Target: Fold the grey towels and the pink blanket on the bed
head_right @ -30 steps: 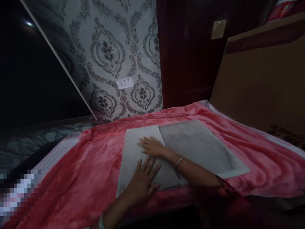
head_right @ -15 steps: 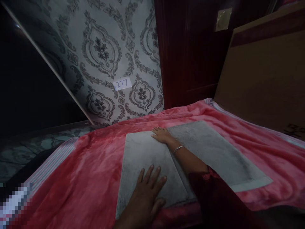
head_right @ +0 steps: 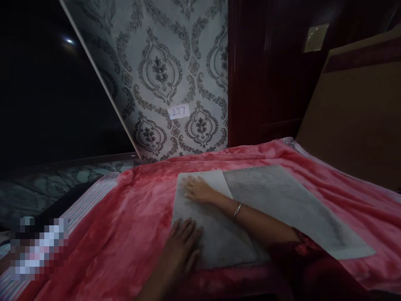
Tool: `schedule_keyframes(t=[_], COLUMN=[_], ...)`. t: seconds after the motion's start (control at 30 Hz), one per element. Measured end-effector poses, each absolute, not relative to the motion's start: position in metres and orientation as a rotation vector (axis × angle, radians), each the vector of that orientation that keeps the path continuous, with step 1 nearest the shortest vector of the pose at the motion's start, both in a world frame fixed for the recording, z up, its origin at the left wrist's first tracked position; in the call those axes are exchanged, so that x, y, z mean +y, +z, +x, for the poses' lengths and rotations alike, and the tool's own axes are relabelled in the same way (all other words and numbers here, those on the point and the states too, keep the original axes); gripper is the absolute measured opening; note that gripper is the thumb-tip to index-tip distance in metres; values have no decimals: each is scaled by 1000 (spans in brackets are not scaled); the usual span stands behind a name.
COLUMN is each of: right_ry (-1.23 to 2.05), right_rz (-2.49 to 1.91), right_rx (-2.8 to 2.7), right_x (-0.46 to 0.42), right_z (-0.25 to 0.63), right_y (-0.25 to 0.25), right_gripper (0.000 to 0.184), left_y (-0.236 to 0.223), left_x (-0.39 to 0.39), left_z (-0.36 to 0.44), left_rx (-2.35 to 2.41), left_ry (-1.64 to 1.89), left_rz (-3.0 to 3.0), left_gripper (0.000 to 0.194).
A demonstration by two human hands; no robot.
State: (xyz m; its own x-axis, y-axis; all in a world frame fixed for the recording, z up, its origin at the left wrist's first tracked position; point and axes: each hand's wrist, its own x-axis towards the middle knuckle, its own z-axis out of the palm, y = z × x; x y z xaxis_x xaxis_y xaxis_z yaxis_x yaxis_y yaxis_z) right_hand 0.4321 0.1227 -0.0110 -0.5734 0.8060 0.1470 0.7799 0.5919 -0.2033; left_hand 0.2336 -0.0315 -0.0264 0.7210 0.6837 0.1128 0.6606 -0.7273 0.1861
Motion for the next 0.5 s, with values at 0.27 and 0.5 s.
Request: schedule_keyframes(t=[0.27, 0.5], right_ry=[297, 244], right_rz=[-1232, -1654], right_rx=[-2703, -2462], right_x=[162, 214], right_z=[411, 436], right_y=[-29, -31], right_gripper=[60, 59], left_y=[-64, -80], left_x=[-33, -26], left_z=[216, 212], left_rx=[1080, 1046], left_ry=[251, 282], left_rz=[2888, 2913], left_gripper=[84, 89])
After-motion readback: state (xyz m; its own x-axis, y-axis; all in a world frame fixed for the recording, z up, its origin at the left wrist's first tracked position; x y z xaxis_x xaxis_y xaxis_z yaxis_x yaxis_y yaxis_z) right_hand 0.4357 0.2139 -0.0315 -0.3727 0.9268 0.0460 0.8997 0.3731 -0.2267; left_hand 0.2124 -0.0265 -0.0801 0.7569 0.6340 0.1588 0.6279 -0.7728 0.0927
